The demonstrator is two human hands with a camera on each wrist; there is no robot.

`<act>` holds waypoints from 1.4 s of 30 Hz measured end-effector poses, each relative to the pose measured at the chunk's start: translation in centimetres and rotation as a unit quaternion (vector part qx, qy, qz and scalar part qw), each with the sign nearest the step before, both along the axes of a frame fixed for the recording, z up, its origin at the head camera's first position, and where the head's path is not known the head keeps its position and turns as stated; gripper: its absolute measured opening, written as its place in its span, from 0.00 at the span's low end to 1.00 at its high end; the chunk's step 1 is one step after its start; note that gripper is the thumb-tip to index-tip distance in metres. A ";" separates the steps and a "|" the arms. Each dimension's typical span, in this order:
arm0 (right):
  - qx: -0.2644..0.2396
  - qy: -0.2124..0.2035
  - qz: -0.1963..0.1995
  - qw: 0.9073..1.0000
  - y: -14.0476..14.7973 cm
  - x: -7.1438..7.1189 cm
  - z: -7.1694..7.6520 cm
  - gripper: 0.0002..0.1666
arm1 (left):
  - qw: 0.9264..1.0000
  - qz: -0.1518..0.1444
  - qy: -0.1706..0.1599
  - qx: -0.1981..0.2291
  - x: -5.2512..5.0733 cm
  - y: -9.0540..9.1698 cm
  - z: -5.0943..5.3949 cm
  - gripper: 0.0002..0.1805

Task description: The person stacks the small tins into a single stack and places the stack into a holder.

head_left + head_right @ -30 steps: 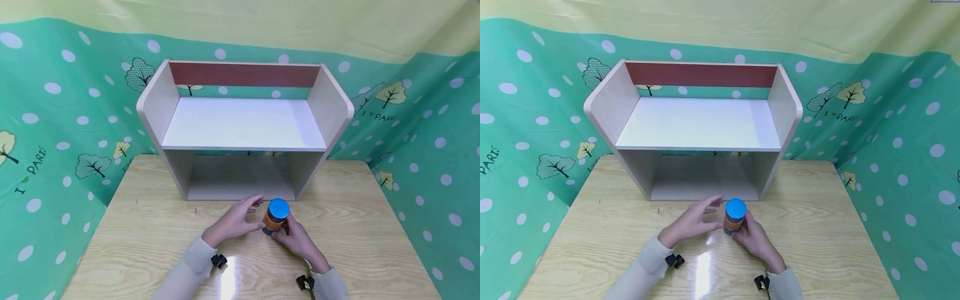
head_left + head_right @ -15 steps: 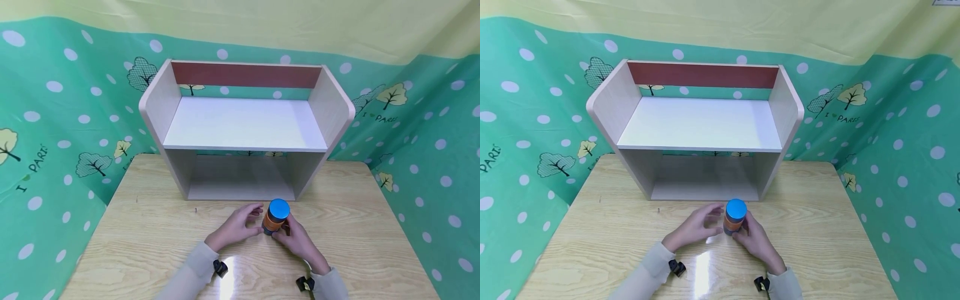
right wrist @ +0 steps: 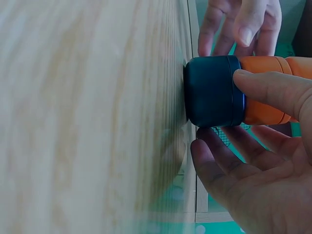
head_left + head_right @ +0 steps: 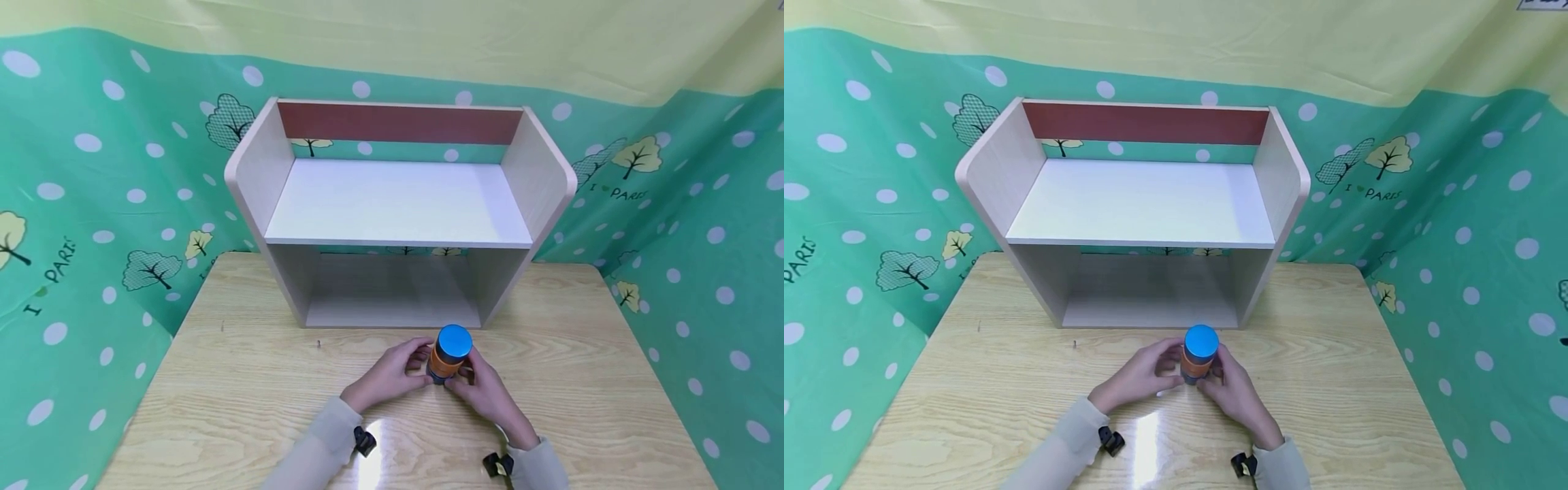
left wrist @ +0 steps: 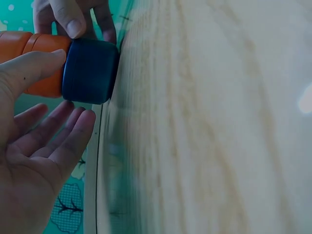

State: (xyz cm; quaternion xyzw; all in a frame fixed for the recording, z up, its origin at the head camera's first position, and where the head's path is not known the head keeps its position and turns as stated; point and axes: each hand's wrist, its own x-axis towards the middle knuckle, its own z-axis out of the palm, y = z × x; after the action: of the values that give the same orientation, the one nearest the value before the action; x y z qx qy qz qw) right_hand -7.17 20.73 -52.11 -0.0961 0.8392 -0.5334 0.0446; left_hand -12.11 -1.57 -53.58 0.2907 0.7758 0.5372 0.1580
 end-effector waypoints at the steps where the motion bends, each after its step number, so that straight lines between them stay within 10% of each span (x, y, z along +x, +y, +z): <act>1: -0.001 -0.001 -0.002 1.000 -0.1 0.1 0.3 0.39 | 1.000 0.000 -0.002 0.001 0.0 0.0 -0.1 0.38; 42: -0.013 -0.020 -0.011 1.000 0.3 -0.2 -0.7 0.41 | 0.999 -0.008 -0.023 0.040 -0.3 0.7 -0.5 0.38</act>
State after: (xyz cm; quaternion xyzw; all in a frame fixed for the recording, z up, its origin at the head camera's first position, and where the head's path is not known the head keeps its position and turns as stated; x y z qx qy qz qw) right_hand -7.38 20.98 -52.85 -0.0772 0.8319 -0.5468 0.0541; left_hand -12.40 -0.87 -54.09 0.2912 0.7474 0.5730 0.1682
